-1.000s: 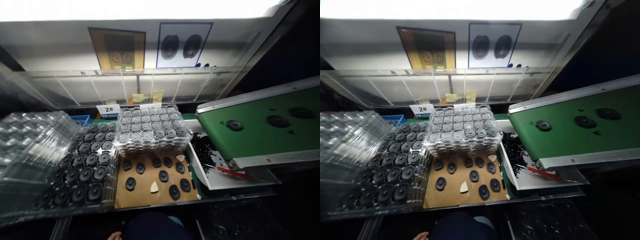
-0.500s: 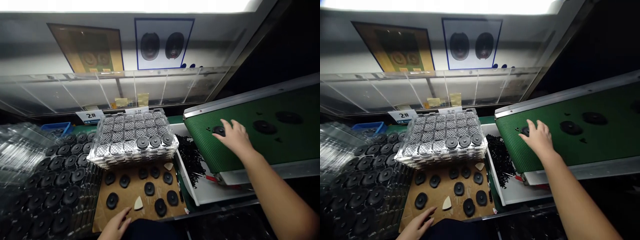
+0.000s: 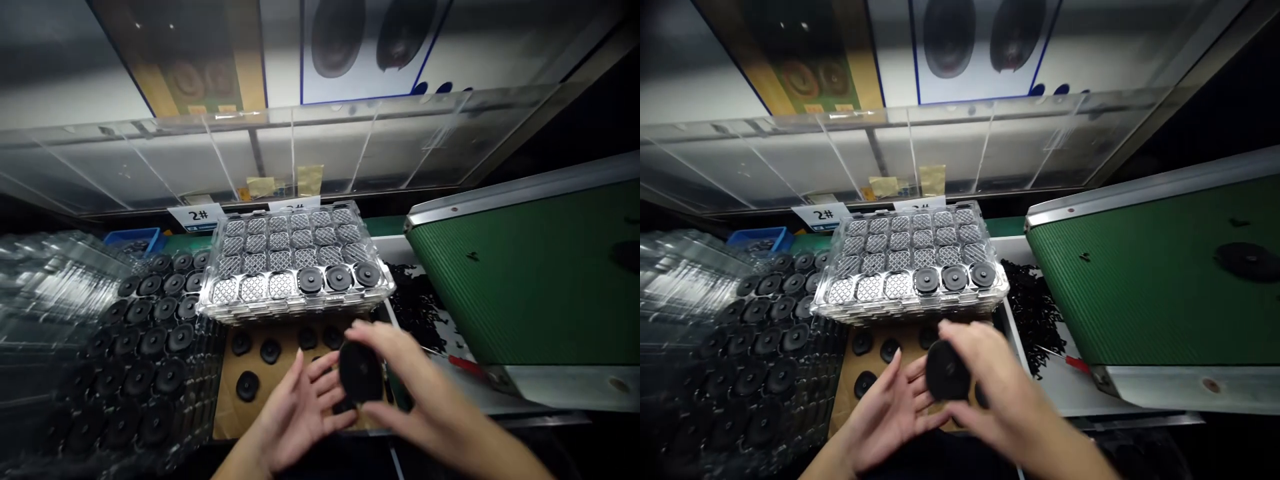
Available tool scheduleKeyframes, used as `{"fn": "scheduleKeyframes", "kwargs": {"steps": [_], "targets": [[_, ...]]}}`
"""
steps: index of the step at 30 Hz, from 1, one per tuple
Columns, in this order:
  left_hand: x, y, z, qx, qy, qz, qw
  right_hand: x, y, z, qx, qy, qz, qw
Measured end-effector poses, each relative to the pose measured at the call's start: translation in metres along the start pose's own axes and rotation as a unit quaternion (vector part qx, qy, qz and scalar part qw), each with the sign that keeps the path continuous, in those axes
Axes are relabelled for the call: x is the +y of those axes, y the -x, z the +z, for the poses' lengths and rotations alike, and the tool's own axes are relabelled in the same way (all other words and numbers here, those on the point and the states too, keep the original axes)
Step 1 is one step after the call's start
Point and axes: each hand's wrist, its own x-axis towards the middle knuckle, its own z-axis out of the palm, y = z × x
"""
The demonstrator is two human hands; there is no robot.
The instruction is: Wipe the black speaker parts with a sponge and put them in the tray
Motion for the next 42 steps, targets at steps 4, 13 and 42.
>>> {"fn": "scheduleKeyframes", "kwargs": {"steps": [4,13,42], "targets": [[0.001,-0.002,0.016,-0.032,0.123,-0.003,0.992,-0.036,0.001,0.046,0.001,-0.018,-0.069,0.997],[0.007,0.033,0.001,-0.07,0.126,0.109,0.983,-0.044,0.011,0.083,0.032,-0.151,0.033,0.988],[-0.014,0.018,-0.184,0.462,-0.418,0.191,0.759,0.014,-0.026,0.291,-0.248,-0.101,0.274,0.924]]}}
